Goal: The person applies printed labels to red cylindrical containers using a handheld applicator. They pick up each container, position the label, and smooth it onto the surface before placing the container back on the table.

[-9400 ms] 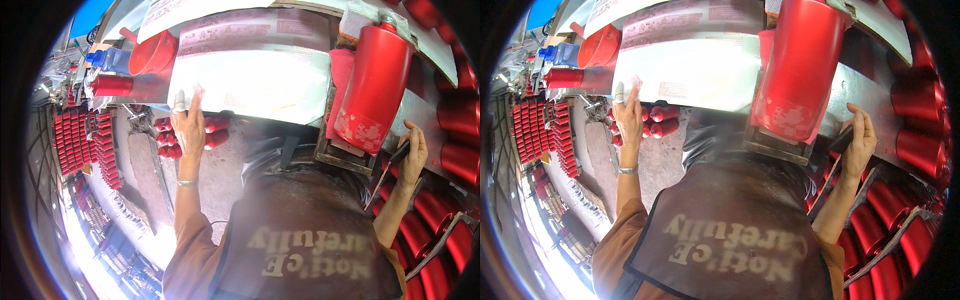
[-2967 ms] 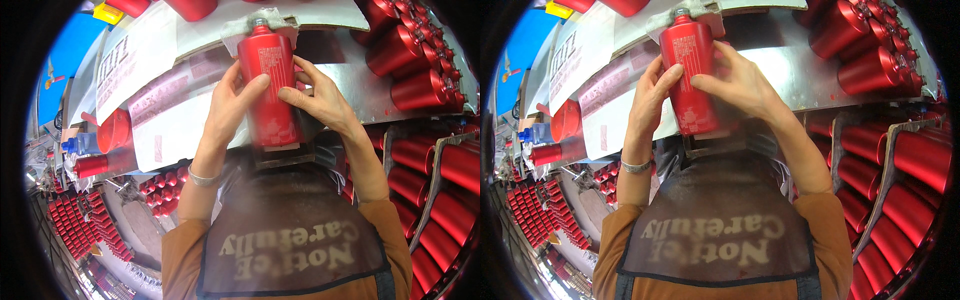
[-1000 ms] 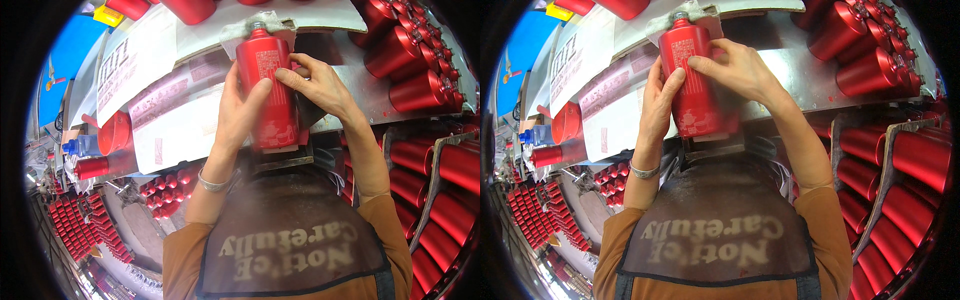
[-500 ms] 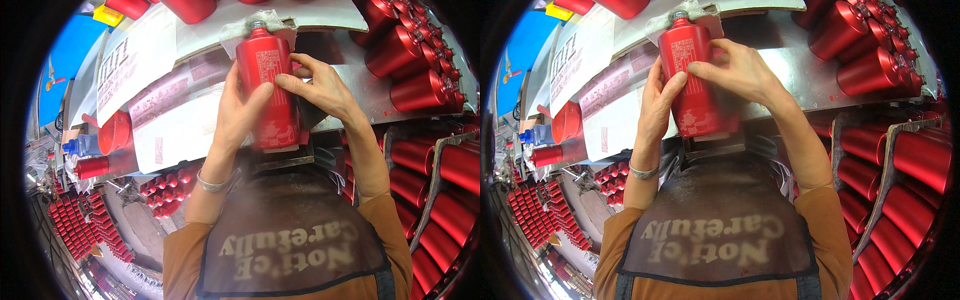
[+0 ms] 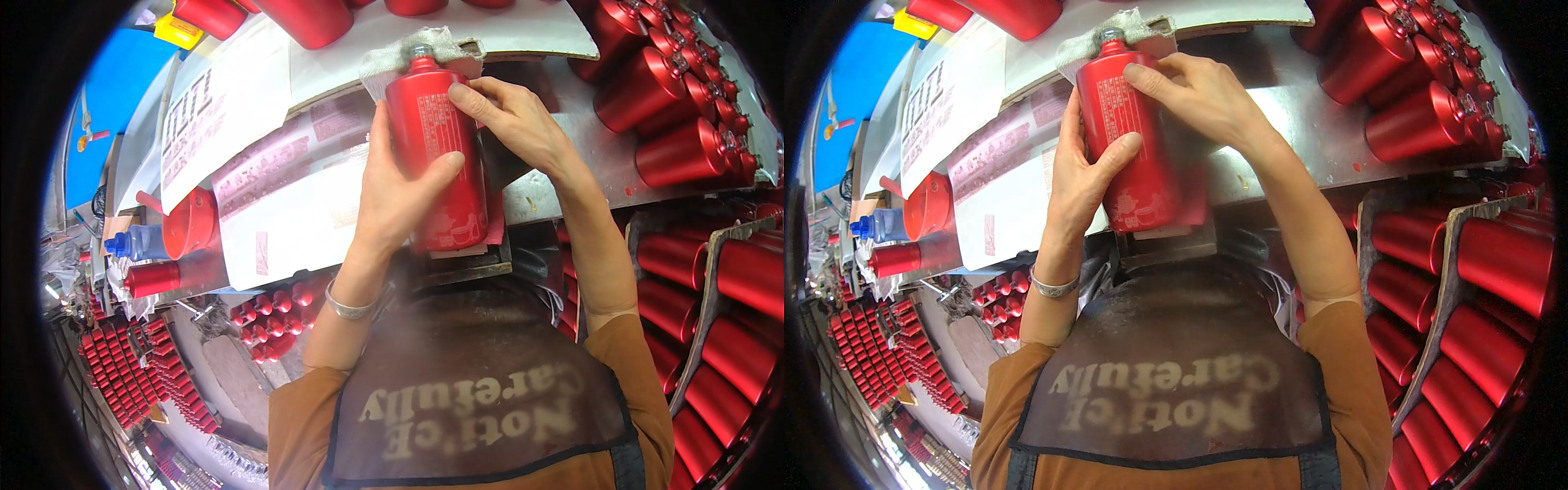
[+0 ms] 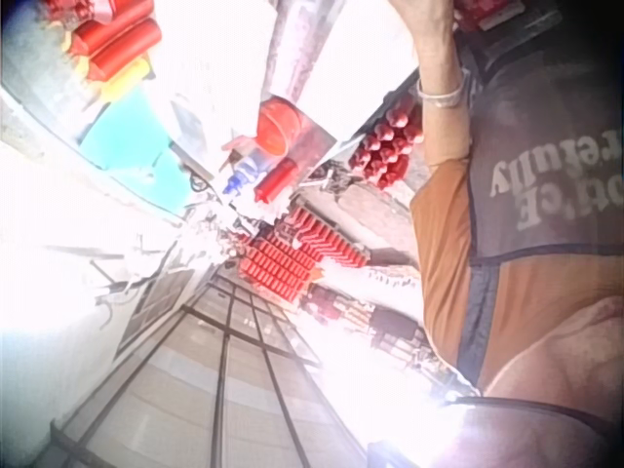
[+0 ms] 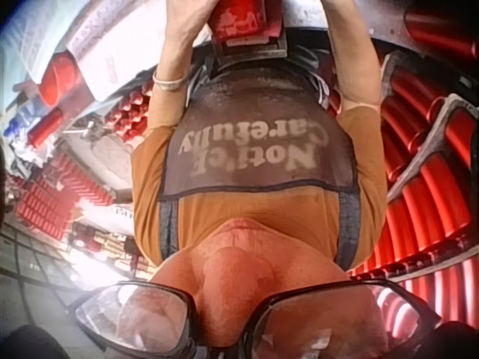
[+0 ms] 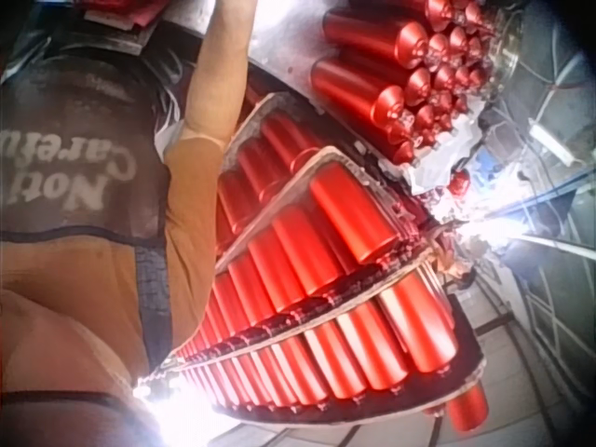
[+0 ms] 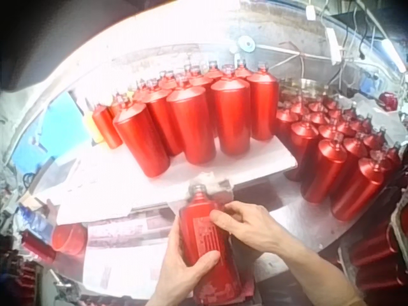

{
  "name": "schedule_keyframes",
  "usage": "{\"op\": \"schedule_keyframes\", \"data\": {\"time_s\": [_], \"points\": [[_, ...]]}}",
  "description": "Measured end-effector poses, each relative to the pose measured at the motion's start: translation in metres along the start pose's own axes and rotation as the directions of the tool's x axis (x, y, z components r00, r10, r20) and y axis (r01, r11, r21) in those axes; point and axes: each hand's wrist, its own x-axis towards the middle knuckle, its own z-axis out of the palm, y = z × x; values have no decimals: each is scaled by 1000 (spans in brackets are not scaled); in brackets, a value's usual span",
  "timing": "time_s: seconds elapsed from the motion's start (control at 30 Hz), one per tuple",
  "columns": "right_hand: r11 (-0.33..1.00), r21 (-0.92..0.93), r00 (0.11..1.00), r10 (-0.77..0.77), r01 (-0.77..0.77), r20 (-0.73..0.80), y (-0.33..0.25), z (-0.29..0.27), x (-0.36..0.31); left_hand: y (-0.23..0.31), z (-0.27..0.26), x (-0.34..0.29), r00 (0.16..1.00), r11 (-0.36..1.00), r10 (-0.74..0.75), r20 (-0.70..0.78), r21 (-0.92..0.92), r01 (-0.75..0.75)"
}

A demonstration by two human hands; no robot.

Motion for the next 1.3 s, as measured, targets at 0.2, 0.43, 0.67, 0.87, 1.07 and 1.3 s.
{"op": "schedule_keyframes", "data": {"time_s": [0.2, 0.43, 0.67, 0.87, 1.07, 1.3], "points": [[1000, 7, 1000, -24, 24, -20, -5, 0, -2, 2, -2, 1, 1000, 1000, -1, 15, 21, 1], [1000, -3, 1000, -8, 8, 12, 0, 0, 1, 6, -2, 1, 999, 999, 25, 30, 22, -26], [1000, -10, 1000, -10, 10, -9, 1, 0, 1, 9, -1, 1, 998, 999, 40, 55, -20, -39], [998, -49, 999, -33, 32, -16, 3, 1, 0, 10, -1, 0, 998, 999, 27, 53, -19, -26], [937, 349, 997, 13, -38, 74, 7, -27, 0, 3, -3, 1, 1000, 999, 18, 22, 49, -19], [773, -257, 811, -577, 579, 91, -53, -17, -5, 1, -3, 2, 999, 998, 40, 32, 42, -42]]}}
